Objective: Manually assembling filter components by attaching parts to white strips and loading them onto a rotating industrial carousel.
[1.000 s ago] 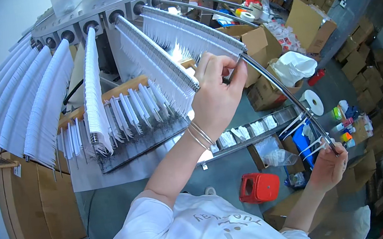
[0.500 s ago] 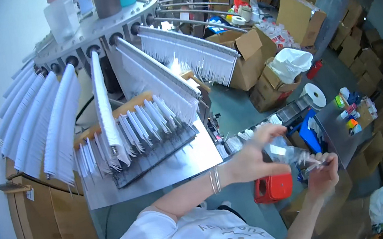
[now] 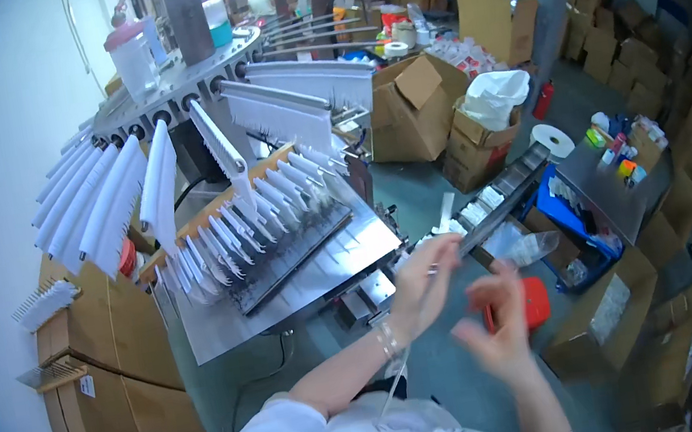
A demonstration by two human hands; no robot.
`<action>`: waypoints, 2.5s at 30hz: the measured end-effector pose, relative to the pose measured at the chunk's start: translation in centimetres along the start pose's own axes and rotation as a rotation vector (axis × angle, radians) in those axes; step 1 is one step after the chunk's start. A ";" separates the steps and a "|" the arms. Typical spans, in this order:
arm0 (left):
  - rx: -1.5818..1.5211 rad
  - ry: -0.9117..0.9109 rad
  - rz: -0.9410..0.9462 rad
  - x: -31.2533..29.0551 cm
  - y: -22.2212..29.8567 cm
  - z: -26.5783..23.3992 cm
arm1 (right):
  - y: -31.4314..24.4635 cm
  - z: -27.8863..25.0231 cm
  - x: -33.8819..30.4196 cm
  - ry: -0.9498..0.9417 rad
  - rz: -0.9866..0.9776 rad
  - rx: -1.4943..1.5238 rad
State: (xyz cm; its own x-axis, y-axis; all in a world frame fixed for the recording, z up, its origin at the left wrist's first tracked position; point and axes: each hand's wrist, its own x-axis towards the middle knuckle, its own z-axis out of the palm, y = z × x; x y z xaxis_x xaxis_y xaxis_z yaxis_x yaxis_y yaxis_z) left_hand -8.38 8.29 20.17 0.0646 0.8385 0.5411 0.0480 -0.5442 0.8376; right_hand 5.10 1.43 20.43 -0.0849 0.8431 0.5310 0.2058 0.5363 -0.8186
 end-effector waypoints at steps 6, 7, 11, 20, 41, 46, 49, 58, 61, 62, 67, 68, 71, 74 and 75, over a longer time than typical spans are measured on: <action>0.387 0.383 0.179 -4.2 1.4 -3.7 | -6.6 6.7 -8.3 -0.149 -0.532 -0.623; 0.402 0.386 0.190 -5.2 2.6 -4.4 | -7.1 7.0 -9.1 -0.150 -0.548 -0.625; 0.455 0.342 0.141 -9.8 5.4 -8.1 | -9.1 8.3 -11.5 -0.099 -0.568 -0.515; 0.368 0.072 0.065 -19.7 4.9 -23.0 | -8.4 13.3 -13.8 0.038 -0.180 0.099; -0.341 0.594 -0.297 -10.8 -8.3 -40.0 | -10.7 28.3 -8.4 -0.025 0.068 0.060; -0.377 0.614 -0.334 -10.5 -7.8 -40.1 | -8.0 27.9 -7.3 -0.011 0.074 0.233; -0.425 0.604 -0.338 -10.5 -8.0 -40.1 | -5.9 27.9 -7.8 0.026 0.113 0.369; -0.471 0.618 -0.271 -10.4 -7.8 -39.6 | -1.0 28.7 -12.7 0.162 0.323 0.788; -0.489 0.654 -0.255 -10.7 -7.2 -39.2 | -0.7 27.6 -14.0 0.204 0.287 0.797; -0.479 0.672 -0.262 -10.8 -6.9 -39.1 | -0.8 27.0 -14.4 0.207 0.290 0.796; -0.514 0.718 -0.265 -10.9 -7.2 -38.8 | -3.4 24.7 -14.9 0.128 0.229 0.661; -0.555 0.708 -0.261 -10.7 -7.4 -38.9 | -3.8 24.3 -14.8 0.127 0.231 0.657; -0.583 0.706 -0.215 -10.4 -8.4 -38.9 | -5.0 23.7 -14.5 0.050 0.135 0.587; -0.608 0.671 -0.180 -10.2 -8.0 -38.5 | -6.9 23.9 -13.8 0.108 0.080 0.505; -0.612 0.669 -0.180 -10.1 -7.9 -38.4 | -7.5 24.0 -13.3 0.105 0.041 0.383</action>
State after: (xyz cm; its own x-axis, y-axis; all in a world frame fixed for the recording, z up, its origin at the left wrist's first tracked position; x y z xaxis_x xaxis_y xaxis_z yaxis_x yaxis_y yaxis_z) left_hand -47.68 5.18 10.96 -0.4914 0.8542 0.1698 -0.5458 -0.4540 0.7043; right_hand -18.73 -12.85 14.22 0.0197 0.8663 0.4991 -0.1734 0.4946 -0.8516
